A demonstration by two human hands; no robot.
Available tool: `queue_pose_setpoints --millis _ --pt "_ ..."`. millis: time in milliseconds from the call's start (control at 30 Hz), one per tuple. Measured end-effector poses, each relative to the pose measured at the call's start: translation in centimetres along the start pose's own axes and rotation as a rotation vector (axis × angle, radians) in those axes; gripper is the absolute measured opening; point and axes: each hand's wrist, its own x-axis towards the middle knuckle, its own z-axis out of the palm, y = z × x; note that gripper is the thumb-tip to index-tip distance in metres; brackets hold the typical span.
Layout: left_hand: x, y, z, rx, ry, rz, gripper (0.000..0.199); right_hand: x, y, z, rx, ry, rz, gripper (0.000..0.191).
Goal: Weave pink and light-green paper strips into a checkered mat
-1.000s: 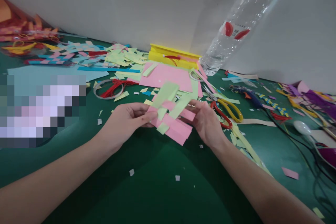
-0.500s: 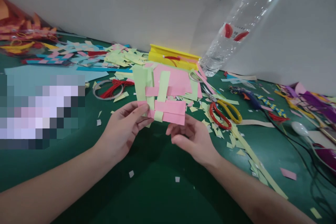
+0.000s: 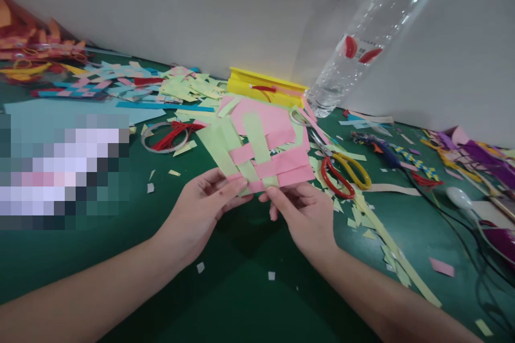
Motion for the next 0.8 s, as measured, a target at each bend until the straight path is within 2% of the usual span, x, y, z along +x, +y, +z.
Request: queue_pose_setpoints --millis 100,367,600,800 --pt "-0.05 -0.17 -0.11 0.028 -0.017 0.000 0.017 -0.06 0.01 -0.01 0.074 0.027 -0.018 0.013" --pt "-0.15 -0.25 -0.25 0.124 -0.014 0.000 0.027 0.17 -0.18 -0.04 0.068 0.032 0.010 0.021" --pt "0.00 -0.22 -0.31 0.172 0.033 0.014 0.016 0.29 -0.28 -0.09 0.073 -0.046 0.070 0.028" --pt "0.04 -0.24 -0.30 0.190 0.081 0.030 0.016 0.27 -0.37 -0.04 0.063 -0.127 0.125 0.035"
